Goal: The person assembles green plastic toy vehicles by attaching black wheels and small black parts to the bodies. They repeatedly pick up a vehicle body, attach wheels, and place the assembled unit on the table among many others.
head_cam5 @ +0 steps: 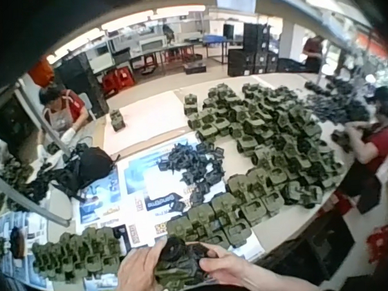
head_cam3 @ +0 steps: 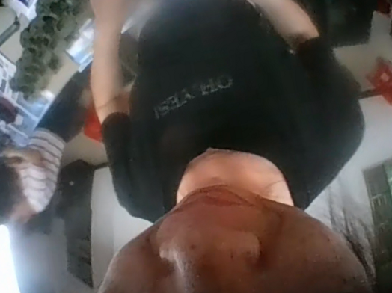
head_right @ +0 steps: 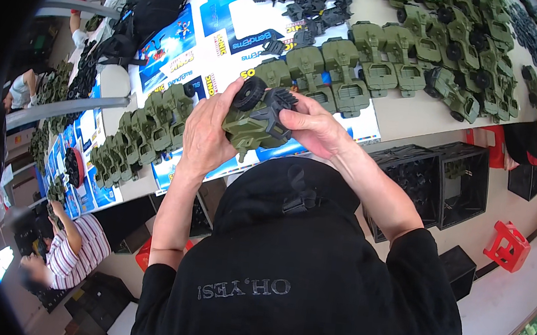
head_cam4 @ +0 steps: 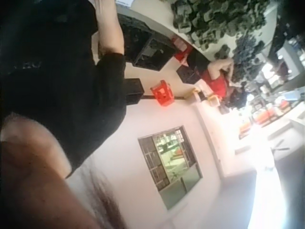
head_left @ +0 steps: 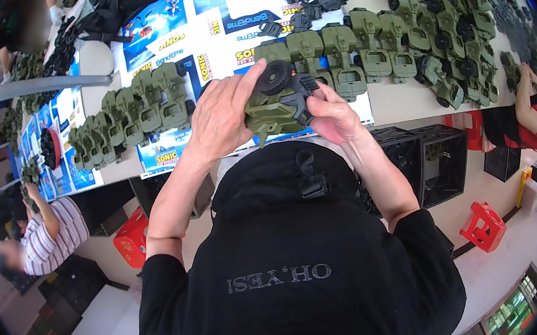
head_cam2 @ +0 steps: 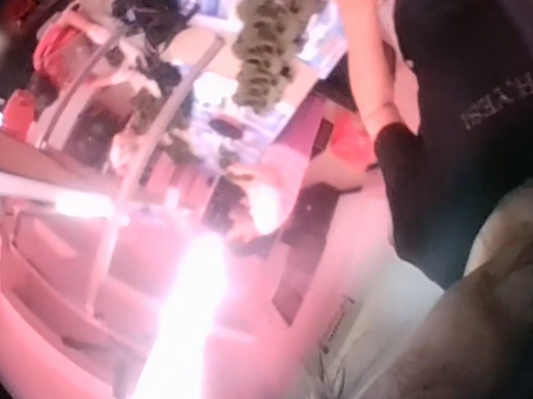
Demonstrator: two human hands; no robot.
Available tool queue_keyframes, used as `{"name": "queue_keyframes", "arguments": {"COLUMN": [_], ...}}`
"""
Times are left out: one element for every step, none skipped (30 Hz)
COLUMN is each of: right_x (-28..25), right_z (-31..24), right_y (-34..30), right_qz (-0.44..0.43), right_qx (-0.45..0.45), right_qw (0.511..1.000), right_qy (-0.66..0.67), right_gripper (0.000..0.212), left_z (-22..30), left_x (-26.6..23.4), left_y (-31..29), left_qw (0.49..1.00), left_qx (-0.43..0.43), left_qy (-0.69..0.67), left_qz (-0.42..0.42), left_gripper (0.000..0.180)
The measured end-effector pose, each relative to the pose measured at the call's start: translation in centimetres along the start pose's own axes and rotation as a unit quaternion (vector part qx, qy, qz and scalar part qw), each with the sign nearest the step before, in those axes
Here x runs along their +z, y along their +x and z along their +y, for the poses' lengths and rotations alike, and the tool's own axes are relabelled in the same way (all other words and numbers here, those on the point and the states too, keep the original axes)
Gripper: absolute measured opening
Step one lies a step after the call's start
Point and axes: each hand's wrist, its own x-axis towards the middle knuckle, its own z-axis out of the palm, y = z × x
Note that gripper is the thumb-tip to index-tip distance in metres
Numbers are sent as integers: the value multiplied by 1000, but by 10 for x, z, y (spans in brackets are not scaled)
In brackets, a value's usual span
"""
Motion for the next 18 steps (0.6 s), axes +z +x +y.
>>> {"name": "queue_keyframes", "arguments": {"right_x": [1,1,-11,-18,-13,-9,-7,-5,-4,-5,2,10,17,22,23,16,9,0], "right_z": [1,5,6,7,4,1,-3,-3,-4,-6,-7,-6,-1,4,8,8,7,8], "right_y": [0,3,5,11,16,17,13,10,6,-6,-16,-24,-30,-35,-37,-37,-36,-37], "right_qz": [0,2,11,53,73,91,132,170,209,204,201,189,215,240,270,299,327,356], "right_qx": [-8,-17,31,55,28,1,-46,-91,-133,-149,-166,-180,-159,-137,-153,-154,-156,-154], "right_qw": [1000,1000,999,997,997,995,984,962,929,865,800,724,682,636,582,560,538,516], "right_qy": [5,10,13,-13,-21,-28,-113,-194,-274,-433,-540,-638,-681,-720,-752,-757,-761,-764], "right_gripper": [63,60,59,60,63,65,68,70,73,80,86,91,92,92,89,87,85,83], "left_z": [1,0,2,5,10,12,-1,-12,-6,2,10,9,16,26,26,32,44,57], "left_x": [1,0,7,12,12,18,35,52,55,59,69,81,86,91,106,113,118,119], "left_y": [3,1,1,1,4,8,8,8,17,26,32,36,44,51,57,64,71,78], "left_qw": [1000,1000,999,994,979,958,933,902,839,759,748,726,696,665,651,628,634,638], "left_qx": [8,4,-37,-81,-151,-205,-235,-266,-297,-325,-338,-340,-346,-353,-352,-351,-349,-348], "left_qy": [4,4,-33,-69,-134,-200,-273,-340,-455,-562,-563,-590,-622,-652,-668,-692,-688,-684], "left_qz": [1,6,5,1,-23,-30,-19,-9,24,52,96,93,93,93,76,58,58,55], "left_gripper": [85,85,87,88,93,91,83,75,67,58,49,52,55,57,58,61,63,65]}}
